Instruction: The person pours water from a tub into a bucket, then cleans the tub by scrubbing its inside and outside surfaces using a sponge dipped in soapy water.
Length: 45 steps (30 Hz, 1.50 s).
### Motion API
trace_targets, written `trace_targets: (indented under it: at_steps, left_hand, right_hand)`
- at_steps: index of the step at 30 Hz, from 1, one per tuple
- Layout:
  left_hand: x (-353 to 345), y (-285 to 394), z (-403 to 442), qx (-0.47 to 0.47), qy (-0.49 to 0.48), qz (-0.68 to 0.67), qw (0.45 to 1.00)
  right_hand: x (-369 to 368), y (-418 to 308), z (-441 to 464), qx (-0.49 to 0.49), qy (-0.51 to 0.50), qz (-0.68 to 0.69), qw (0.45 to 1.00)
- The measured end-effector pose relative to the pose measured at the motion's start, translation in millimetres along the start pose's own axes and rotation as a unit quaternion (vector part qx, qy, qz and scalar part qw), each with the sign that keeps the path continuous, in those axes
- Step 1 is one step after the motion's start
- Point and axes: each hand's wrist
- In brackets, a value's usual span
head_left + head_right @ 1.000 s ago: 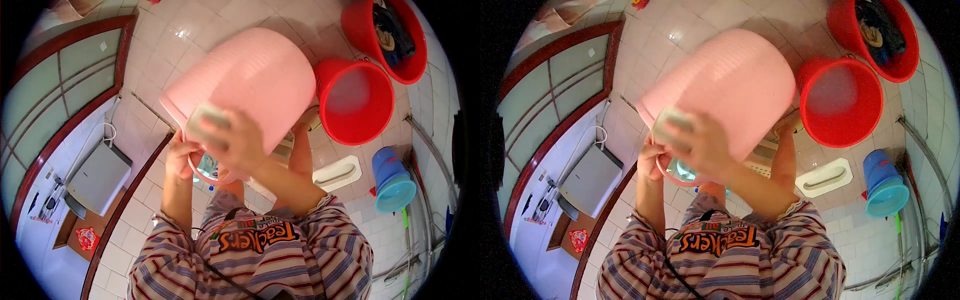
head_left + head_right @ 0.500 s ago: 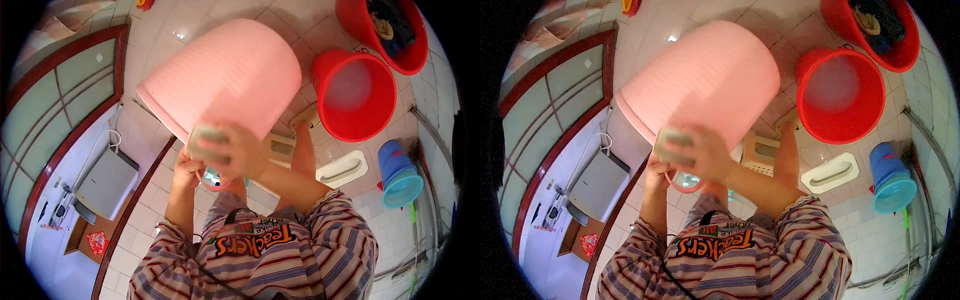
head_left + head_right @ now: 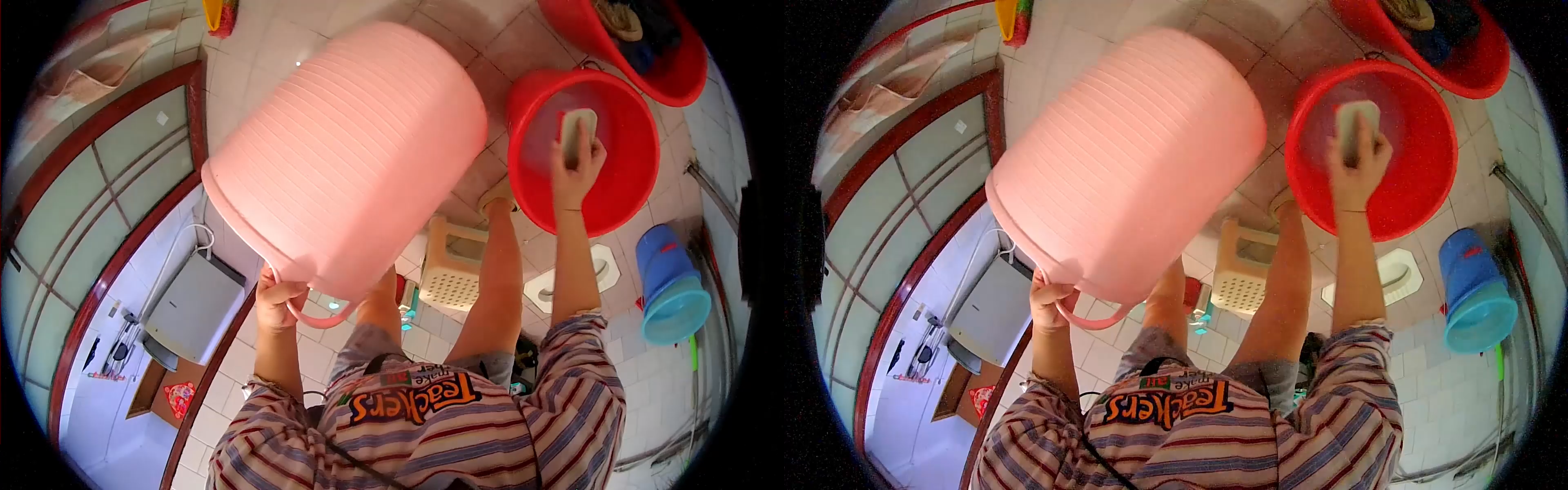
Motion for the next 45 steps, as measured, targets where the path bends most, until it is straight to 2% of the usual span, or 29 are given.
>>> trace_targets:
  at_steps: [1, 3, 5, 7, 8, 9, 10, 11, 12, 15, 17, 19, 21, 22, 24, 27, 29, 30, 32, 33, 35, 36, 38, 39, 41, 42, 43, 44, 45]
  left_hand:
    - [-7.3, 0.1, 1.1, -0.006, 0.009, -0.007, 1.000]
    - [-14.5, -1.6, 3.1, -0.013, 0.016, -0.007, 1.000]
    - [-20.8, -2.9, 2.5, -0.015, 0.020, -0.007, 1.000]
    - [-27.4, -4.8, 2.9, -0.024, 0.075, 0.050, 0.996]
    - [-27.8, -6.1, 2.5, -0.020, 0.058, 0.011, 0.998]
    - [-30.1, -8.5, 0.0, -0.016, 0.042, -0.029, 0.999]
    - [-53.2, -8.2, 1.8, -0.026, 0.105, -0.014, 0.994]
    - [-50.1, -10.9, 2.4, -0.028, 0.111, -0.014, 0.993]
    - [-44.0, -14.5, -0.1, -0.016, 0.077, -0.015, 0.997]
    - [-55.5, -16.1, -0.5, -0.021, 0.038, -0.020, 0.999]
    - [-49.3, -16.4, -0.4, 0.012, 0.004, 0.006, 1.000]
    - [-44.0, -18.7, 1.5, 0.006, -0.028, 0.020, 0.999]
    - [-40.3, -21.9, 1.7, 0.031, -0.023, 0.033, 0.999]
    - [-40.6, -22.2, 0.6, 0.040, -0.021, 0.052, 0.998]
    - [-38.5, -30.2, 0.1, 0.033, -0.014, 0.062, 0.997]
    - [-33.6, -45.6, -2.7, 0.014, -0.032, 0.054, 0.998]
    - [-10.5, -67.9, 0.7, 0.006, -0.054, 0.091, 0.994]
    - [-26.2, -63.4, -5.5, 0.003, -0.022, 0.050, 0.999]
    - [-6.3, -67.7, -11.0, 0.031, -0.028, 0.062, 0.997]
    - [3.9, -70.7, -10.3, 0.054, -0.035, 0.077, 0.995]
    - [13.0, -79.0, -9.0, 0.058, -0.036, 0.054, 0.996]
    - [13.9, -80.1, -7.0, 0.068, -0.050, 0.066, 0.994]
    - [17.6, -79.0, -3.2, 0.073, -0.075, 0.076, 0.992]
    - [20.8, -80.2, -3.4, 0.065, -0.073, 0.112, 0.989]
    - [20.7, -76.5, -8.0, 0.052, -0.072, 0.143, 0.986]
    - [19.1, -72.6, -12.5, 0.055, -0.049, 0.180, 0.981]
    - [19.2, -70.5, -14.6, 0.060, -0.026, 0.217, 0.974]
    - [21.8, -78.5, -10.5, -0.032, -0.002, 0.220, 0.975]
    - [28.3, -81.7, -7.9, -0.030, -0.002, 0.220, 0.975]
  right_hand:
    - [-1.4, 40.5, -9.4, -0.088, -0.046, -0.029, 0.995]
    - [-20.8, 138.0, -23.0, -0.269, -0.105, 0.183, 0.940]
    - [-40.0, 202.3, -37.0, -0.253, -0.129, -0.040, 0.958]
    - [-74.5, 291.2, -70.5, -0.172, 0.004, 0.069, 0.983]
    - [-95.6, 286.6, -69.7, -0.175, 0.000, 0.084, 0.981]
    - [-110.9, 276.7, -62.5, -0.330, 0.003, 0.087, 0.940]
    - [-120.0, 267.8, -54.3, -0.474, 0.005, 0.080, 0.877]
    - [-125.5, 257.2, -49.8, -0.474, -0.001, 0.082, 0.876]
    - [-127.1, 236.4, -46.2, -0.512, -0.019, 0.159, 0.844]
    - [-114.5, 146.1, -21.8, -0.592, -0.057, 0.375, 0.711]
    - [-62.3, 15.6, 9.5, -0.531, 0.041, 0.446, 0.719]
    - [-43.1, -19.2, -9.7, -0.341, 0.035, 0.536, 0.771]
    - [-40.3, -55.8, -46.0, -0.357, -0.054, 0.362, 0.859]
    - [-37.8, -81.6, -61.5, -0.206, -0.141, 0.358, 0.900]
    - [6.0, -190.3, -45.1, -0.049, -0.262, 0.374, 0.888]
    - [7.5, -262.8, -73.9, 0.139, -0.296, 0.320, 0.889]
    - [-12.0, -259.2, -68.9, 0.179, -0.273, 0.286, 0.901]
    - [-28.0, -253.3, -63.9, 0.214, -0.249, 0.257, 0.909]
    - [-67.1, -206.1, -29.7, 0.091, -0.241, 0.208, 0.944]
    - [-84.1, -184.4, -6.5, 0.082, -0.206, 0.138, 0.965]
    - [-100.2, -154.8, 34.3, -0.046, -0.183, -0.016, 0.982]
    - [-99.3, -161.1, 27.5, -0.046, -0.189, -0.019, 0.981]
    - [-96.4, -188.1, 18.6, 0.046, -0.139, 0.059, 0.987]
    - [-88.1, -213.8, -4.8, 0.052, -0.220, 0.075, 0.971]
    - [-65.5, -272.9, -66.9, 0.081, -0.293, 0.221, 0.927]
    - [-45.3, -302.1, -83.6, 0.206, -0.247, 0.234, 0.918]
    - [-35.6, -316.7, -111.6, 0.189, -0.301, 0.263, 0.897]
    - [-39.6, -315.1, -112.4, 0.194, -0.281, 0.272, 0.900]
    - [-44.5, -311.5, -111.7, 0.199, -0.262, 0.281, 0.902]
Point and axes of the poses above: each hand's wrist, its own z-axis towards the middle knuckle, its own x-axis out of the back of the hand, y = z × x, and after that the axes turned 2 degrees about x, right-handed
